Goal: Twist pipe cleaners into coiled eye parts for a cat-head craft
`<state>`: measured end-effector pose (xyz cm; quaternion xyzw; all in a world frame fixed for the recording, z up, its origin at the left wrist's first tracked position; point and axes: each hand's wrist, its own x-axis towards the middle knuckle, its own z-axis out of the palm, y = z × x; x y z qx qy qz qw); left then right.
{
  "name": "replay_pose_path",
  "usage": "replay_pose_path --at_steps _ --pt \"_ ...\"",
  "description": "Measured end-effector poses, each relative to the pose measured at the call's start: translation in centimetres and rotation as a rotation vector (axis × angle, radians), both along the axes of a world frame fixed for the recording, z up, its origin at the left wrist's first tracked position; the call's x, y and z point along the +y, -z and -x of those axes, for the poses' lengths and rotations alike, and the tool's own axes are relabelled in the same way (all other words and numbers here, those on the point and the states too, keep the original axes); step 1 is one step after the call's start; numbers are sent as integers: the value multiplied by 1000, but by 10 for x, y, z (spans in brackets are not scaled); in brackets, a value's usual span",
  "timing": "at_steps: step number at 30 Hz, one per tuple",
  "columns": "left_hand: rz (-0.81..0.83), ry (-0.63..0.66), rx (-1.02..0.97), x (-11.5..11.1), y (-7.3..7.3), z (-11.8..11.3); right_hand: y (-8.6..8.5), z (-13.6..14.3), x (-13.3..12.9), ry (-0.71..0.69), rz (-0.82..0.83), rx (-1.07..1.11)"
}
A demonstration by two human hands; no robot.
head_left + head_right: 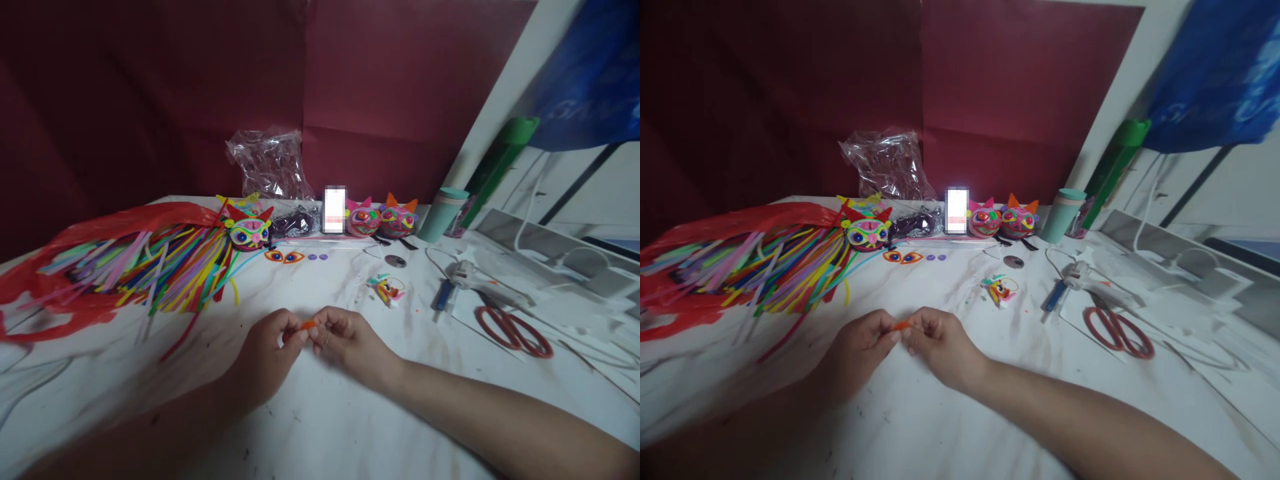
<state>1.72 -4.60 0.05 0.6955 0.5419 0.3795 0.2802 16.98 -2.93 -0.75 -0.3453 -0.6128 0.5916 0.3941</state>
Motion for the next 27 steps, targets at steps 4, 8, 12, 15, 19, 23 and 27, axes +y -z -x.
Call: replay_pose_path --at_steps 4,8,12,15,19,23,27 --pt "15 54 20 1 2 2 1 -4 1 23 -52 -39" --pt "8 54 31 2 -2 5 1 -7 5 46 -128 -111" --pt "-47 65 73 2 -6 5 -3 -9 4 -2 -242 -262" --pt "-54 117 111 3 -5 6 -6 -11 1 -31 -328 -398" --pt "-61 199 188 4 -2 7 -5 -10 0 -35 -385 -503" --pt "-35 130 182 3 -4 7 -1 -7 1 -37 -244 -362" --pt "51 60 44 2 -8 4 0 -4 2 -53 -61 -142"
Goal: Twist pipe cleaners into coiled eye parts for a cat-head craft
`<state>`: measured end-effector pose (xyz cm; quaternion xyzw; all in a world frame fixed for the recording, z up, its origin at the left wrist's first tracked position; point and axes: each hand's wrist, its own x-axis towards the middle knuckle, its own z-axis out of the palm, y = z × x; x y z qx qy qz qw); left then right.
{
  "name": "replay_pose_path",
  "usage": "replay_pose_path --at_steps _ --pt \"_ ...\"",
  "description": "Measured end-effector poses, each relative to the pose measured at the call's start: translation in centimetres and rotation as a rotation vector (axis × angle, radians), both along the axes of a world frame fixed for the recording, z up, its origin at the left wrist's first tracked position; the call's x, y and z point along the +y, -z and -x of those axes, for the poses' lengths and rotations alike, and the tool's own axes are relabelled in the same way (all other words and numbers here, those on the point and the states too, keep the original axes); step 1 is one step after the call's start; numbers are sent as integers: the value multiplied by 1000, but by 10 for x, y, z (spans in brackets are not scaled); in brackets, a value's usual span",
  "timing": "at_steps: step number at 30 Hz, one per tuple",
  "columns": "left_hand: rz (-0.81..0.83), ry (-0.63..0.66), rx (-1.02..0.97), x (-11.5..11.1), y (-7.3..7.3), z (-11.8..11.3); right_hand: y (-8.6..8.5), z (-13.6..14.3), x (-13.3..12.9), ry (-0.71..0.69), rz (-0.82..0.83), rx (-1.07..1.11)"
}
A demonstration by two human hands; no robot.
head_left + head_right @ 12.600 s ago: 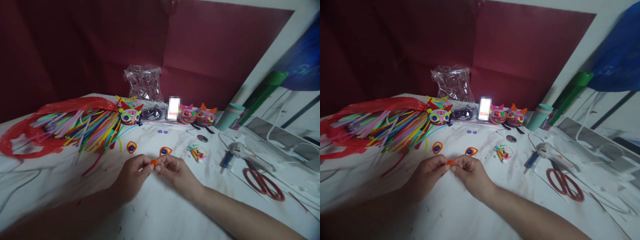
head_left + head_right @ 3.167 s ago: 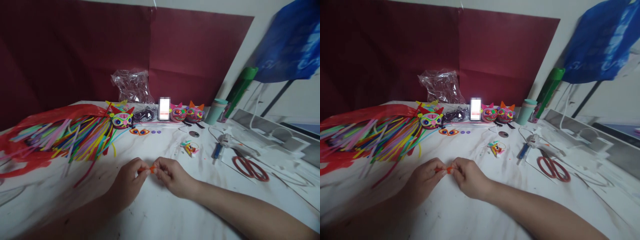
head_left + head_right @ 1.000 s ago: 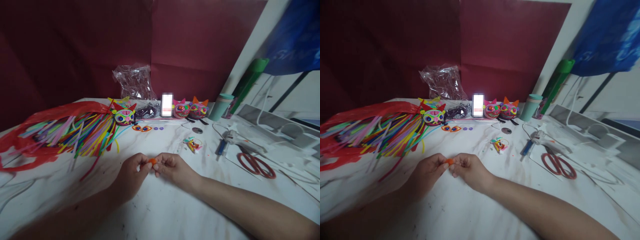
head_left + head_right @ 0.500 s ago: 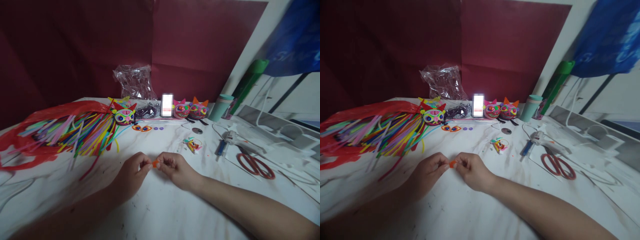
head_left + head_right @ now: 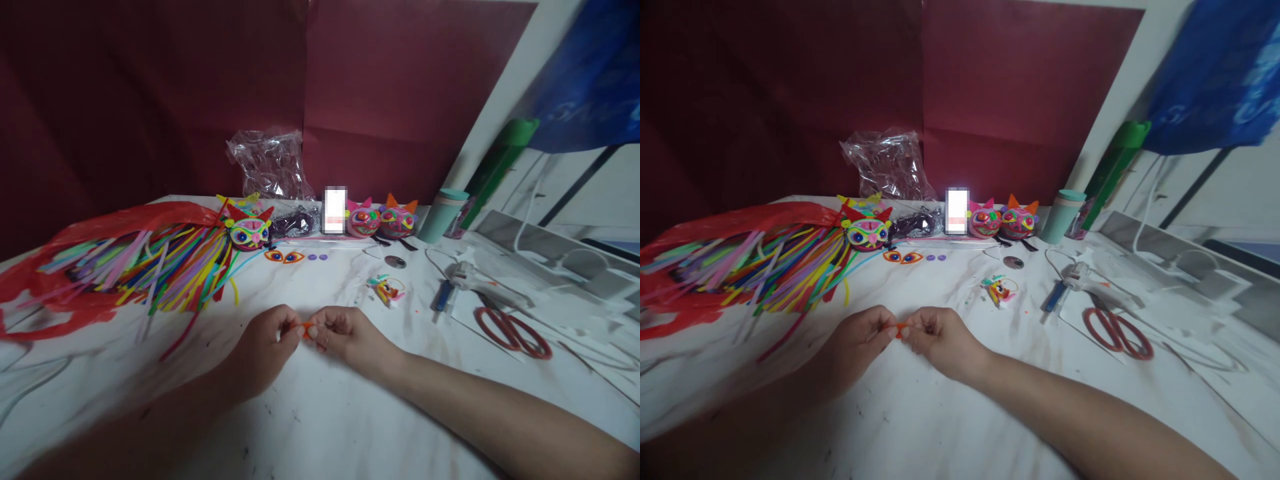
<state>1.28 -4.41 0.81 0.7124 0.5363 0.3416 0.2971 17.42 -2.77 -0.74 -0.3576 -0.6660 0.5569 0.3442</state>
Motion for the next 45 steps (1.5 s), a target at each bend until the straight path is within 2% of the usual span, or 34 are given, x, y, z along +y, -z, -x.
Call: replay_pose_path --at_steps 4,9,12,15,19,23,30,32,37,42,45 --pt "4 -9 -110 0 4 -1 -2 0 -1 45 -26 40" --pt "109 53 -248 -3 8 -2 -5 0 2 112 1 131" --pt "142 -2 -285 -5 6 -2 -5 0 1 106 27 136" --pt "103 -62 -292 -4 6 -1 -5 1 -1 112 37 138" --pt "118 -42 -382 0 13 0 -6 2 -3 105 23 120" --pt "223 34 -525 4 19 1 -5 1 -5 82 -32 90" --pt "412 334 -794 4 11 2 -4 -2 -8 -14 -113 36" --pt "436 345 -840 5 9 2 -4 -2 -7 -21 -128 22" --pt "455 266 -859 5 9 4 -7 -4 -8 -6 -199 -45" --pt "617 347 -776 8 9 9 -15 -5 -13 -66 -434 -177" --pt "562 268 -795 7 10 7 -12 -5 -8 -50 -361 -112"
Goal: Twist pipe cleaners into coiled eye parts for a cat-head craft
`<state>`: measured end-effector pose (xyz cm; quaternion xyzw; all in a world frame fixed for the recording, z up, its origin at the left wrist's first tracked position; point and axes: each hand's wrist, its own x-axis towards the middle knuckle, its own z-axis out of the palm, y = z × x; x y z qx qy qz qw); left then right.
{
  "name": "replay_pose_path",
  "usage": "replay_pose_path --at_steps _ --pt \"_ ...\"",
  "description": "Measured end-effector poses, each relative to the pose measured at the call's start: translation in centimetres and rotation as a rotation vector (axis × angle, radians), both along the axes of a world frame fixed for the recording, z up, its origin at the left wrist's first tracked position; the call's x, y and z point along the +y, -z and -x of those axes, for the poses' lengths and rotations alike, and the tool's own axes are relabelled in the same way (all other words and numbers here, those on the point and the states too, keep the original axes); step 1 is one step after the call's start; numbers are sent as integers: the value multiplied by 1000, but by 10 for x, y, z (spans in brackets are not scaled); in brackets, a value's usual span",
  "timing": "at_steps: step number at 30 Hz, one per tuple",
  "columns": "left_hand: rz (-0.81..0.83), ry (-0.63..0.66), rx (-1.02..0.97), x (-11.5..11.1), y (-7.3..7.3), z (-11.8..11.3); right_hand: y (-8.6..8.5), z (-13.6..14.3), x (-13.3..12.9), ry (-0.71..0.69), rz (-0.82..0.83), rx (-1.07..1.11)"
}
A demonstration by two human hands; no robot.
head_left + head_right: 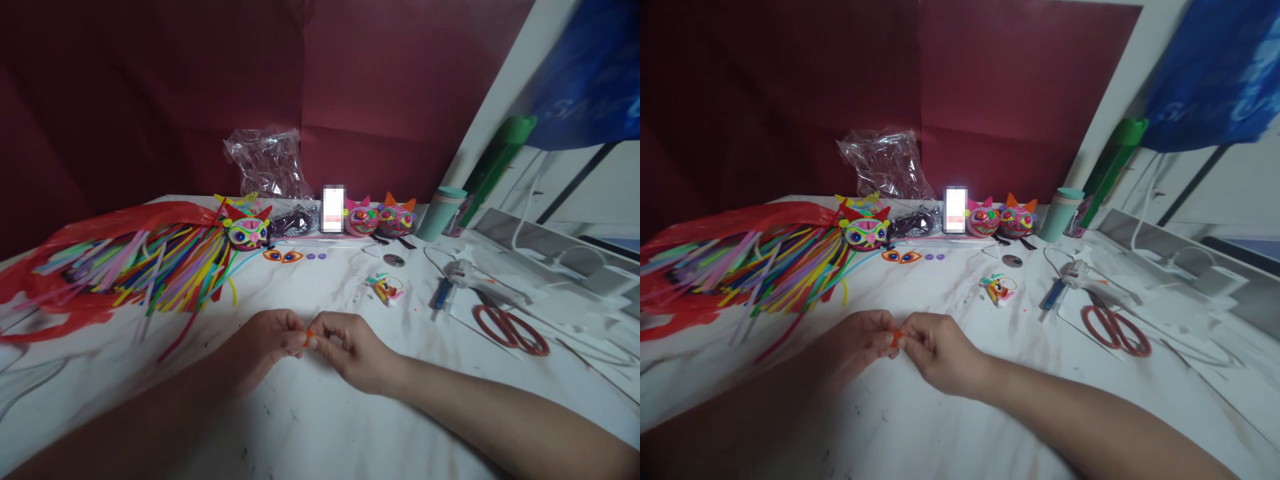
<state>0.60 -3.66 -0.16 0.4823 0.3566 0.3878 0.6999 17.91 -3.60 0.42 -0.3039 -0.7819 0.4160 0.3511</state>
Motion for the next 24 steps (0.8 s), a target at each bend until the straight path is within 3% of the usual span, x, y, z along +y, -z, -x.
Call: replay_pose_path --at_steps 3,6,17,24 --pt "-96 -208 31 -2 2 -4 7 1 7 67 181 117" --pt "-169 -293 166 -4 5 -7 12 4 11 114 280 201" --pt "-194 -359 277 -10 6 -12 17 8 0 122 302 244" --pt "-304 -231 331 -7 3 -5 4 6 8 77 390 251"
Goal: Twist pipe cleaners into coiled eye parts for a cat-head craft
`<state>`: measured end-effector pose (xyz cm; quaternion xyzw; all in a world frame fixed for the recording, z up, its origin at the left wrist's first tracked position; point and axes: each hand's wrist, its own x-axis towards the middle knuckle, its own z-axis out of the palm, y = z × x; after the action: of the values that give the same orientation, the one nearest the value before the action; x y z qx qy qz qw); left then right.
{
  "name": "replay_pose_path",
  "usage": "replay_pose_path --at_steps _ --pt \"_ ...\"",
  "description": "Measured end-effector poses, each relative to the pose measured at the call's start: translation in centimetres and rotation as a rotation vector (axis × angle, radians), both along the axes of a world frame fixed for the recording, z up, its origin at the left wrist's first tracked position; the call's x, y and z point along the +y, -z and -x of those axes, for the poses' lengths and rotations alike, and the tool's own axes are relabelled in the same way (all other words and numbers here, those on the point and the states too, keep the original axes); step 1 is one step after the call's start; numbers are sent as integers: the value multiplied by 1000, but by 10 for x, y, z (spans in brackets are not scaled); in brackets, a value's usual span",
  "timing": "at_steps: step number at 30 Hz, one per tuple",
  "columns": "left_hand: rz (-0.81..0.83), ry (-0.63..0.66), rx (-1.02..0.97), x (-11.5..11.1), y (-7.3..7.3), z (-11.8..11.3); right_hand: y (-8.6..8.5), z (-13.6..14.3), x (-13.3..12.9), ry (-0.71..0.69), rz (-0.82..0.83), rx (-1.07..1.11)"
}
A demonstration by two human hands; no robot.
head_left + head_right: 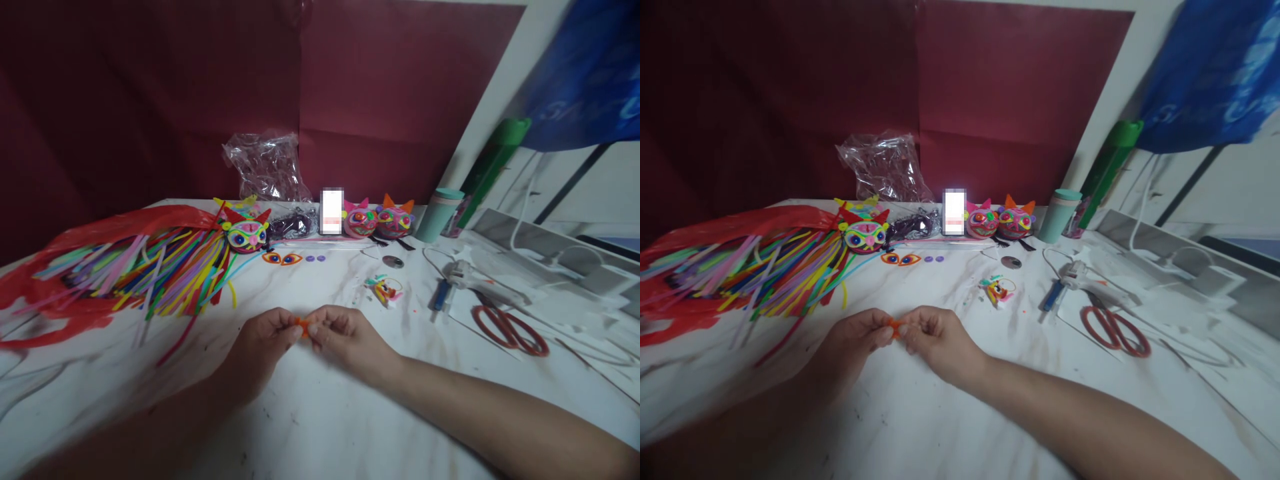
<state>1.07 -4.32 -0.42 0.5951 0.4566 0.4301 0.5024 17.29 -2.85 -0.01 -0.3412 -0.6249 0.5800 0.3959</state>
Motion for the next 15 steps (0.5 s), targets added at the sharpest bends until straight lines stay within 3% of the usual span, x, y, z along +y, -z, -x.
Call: replay_pose_path --at_steps 7,12,15 --pt "-227 29 394 -2 -10 0 2 -2 4 11 -27 -35" --pt "-349 57 458 -2 -4 0 0 -3 4 -93 154 -4" --pt "-350 78 452 -1 -4 2 -5 -2 5 -112 177 50"
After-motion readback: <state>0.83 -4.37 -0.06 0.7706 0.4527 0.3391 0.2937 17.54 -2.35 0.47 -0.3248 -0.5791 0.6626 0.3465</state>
